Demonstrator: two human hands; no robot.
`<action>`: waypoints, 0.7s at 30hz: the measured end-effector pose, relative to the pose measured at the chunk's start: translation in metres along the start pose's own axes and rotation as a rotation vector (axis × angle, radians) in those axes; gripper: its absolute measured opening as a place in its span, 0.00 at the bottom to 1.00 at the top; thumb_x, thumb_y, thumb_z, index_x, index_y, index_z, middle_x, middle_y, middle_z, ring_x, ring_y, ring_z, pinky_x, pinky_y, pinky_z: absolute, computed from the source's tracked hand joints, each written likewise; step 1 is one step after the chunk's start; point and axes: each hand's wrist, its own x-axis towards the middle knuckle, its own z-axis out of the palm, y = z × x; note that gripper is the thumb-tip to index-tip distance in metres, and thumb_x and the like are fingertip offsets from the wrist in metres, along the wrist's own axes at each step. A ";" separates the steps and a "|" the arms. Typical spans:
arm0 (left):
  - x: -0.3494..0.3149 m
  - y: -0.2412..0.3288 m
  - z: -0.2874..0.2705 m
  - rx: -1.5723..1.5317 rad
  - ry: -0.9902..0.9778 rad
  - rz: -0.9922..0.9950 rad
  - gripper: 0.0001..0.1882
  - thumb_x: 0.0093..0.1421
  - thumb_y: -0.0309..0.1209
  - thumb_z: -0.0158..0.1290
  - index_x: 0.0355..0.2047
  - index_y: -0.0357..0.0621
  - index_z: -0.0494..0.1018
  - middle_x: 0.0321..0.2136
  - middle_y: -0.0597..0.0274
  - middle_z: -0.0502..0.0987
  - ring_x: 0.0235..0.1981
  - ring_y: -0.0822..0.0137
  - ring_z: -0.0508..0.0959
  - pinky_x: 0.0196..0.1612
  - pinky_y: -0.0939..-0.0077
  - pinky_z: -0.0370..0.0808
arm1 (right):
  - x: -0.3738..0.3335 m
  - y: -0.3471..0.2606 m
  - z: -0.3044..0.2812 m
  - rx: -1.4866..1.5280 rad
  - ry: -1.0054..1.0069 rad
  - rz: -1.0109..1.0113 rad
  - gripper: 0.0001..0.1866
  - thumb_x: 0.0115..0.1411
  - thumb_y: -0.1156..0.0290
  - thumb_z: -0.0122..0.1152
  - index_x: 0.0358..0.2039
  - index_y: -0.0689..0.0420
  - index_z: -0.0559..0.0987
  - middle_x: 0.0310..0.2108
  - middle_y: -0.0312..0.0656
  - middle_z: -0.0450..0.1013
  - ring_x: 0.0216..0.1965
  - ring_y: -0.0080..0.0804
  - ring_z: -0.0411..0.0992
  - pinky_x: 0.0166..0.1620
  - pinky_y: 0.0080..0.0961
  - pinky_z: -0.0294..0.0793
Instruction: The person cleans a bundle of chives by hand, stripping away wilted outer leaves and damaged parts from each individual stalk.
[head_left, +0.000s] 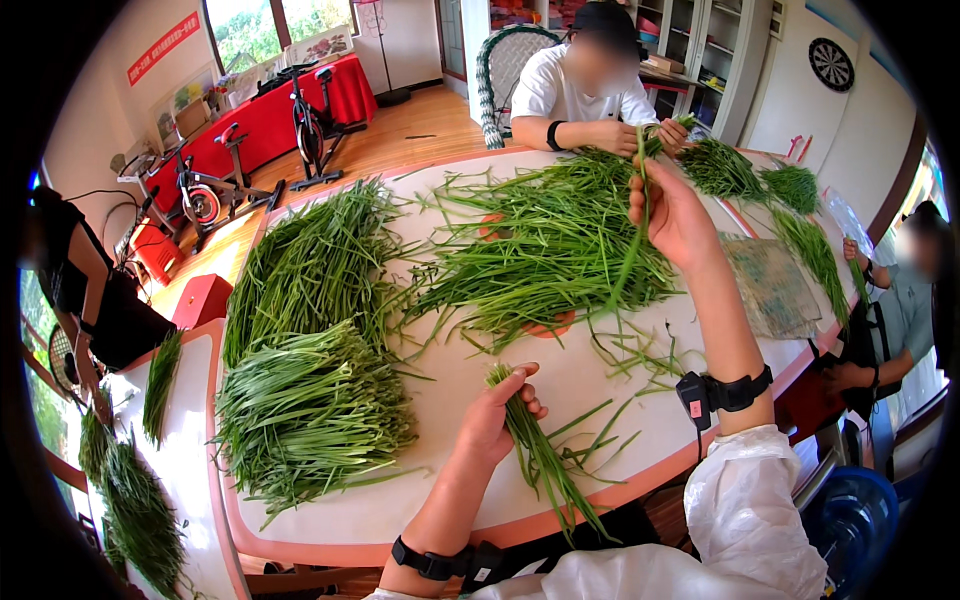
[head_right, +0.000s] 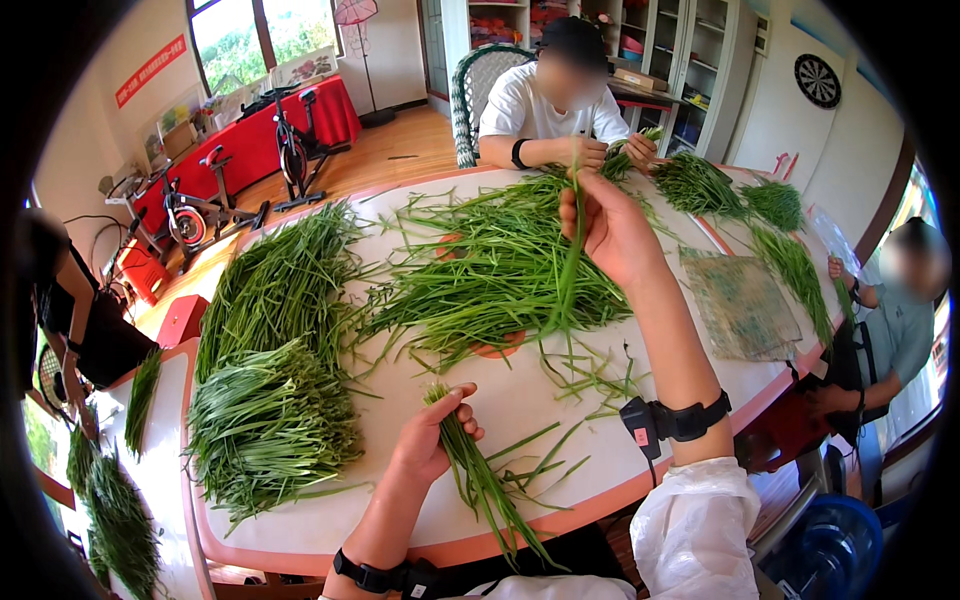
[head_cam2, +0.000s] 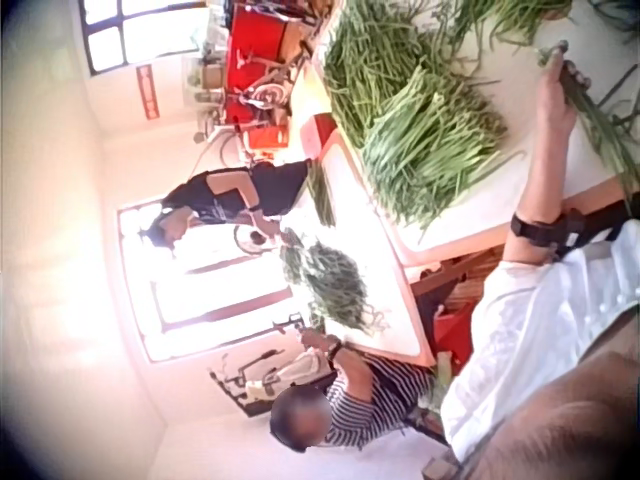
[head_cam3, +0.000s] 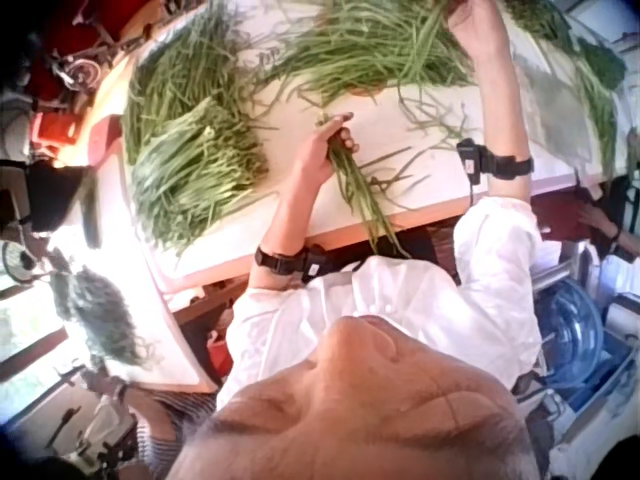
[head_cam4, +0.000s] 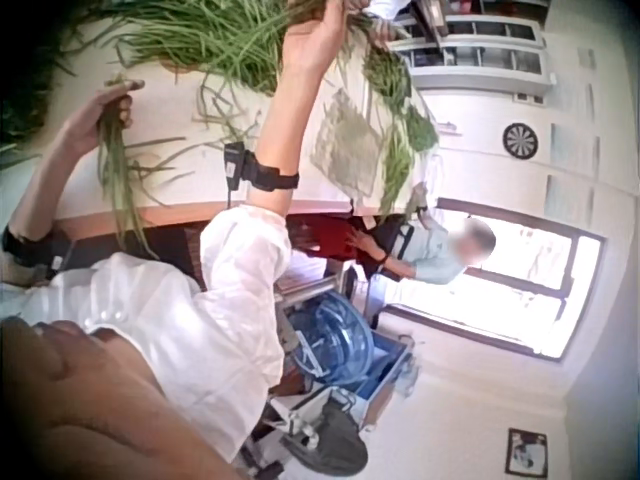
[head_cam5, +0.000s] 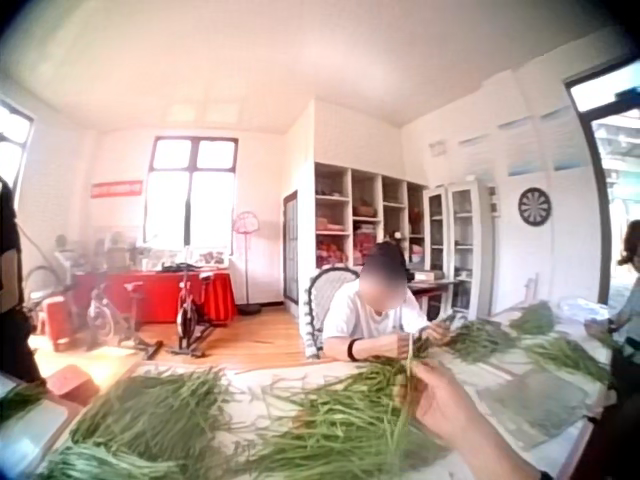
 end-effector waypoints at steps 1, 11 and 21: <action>0.000 0.000 0.000 -0.006 -0.001 0.001 0.12 0.60 0.32 0.42 0.41 0.39 0.64 0.18 0.68 0.63 0.22 0.70 0.66 0.32 0.72 0.68 | -0.007 0.002 0.001 -0.088 -0.028 0.085 0.09 0.59 0.65 0.50 0.35 0.57 0.71 0.26 0.38 0.72 0.24 0.24 0.71 0.28 0.19 0.72; -0.006 0.000 0.008 0.015 0.022 0.054 0.11 0.60 0.32 0.44 0.41 0.39 0.66 0.18 0.68 0.62 0.22 0.71 0.66 0.32 0.72 0.69 | -0.109 0.086 0.038 -0.517 -0.264 0.537 0.11 0.59 0.68 0.50 0.36 0.63 0.69 0.25 0.41 0.72 0.25 0.24 0.71 0.29 0.20 0.72; -0.005 -0.002 0.006 0.149 0.048 0.134 0.07 0.59 0.30 0.46 0.32 0.40 0.68 0.19 0.68 0.65 0.20 0.73 0.66 0.28 0.78 0.68 | -0.124 0.122 0.041 -0.481 -0.218 0.443 0.12 0.59 0.69 0.50 0.35 0.66 0.70 0.23 0.41 0.72 0.22 0.24 0.70 0.26 0.19 0.71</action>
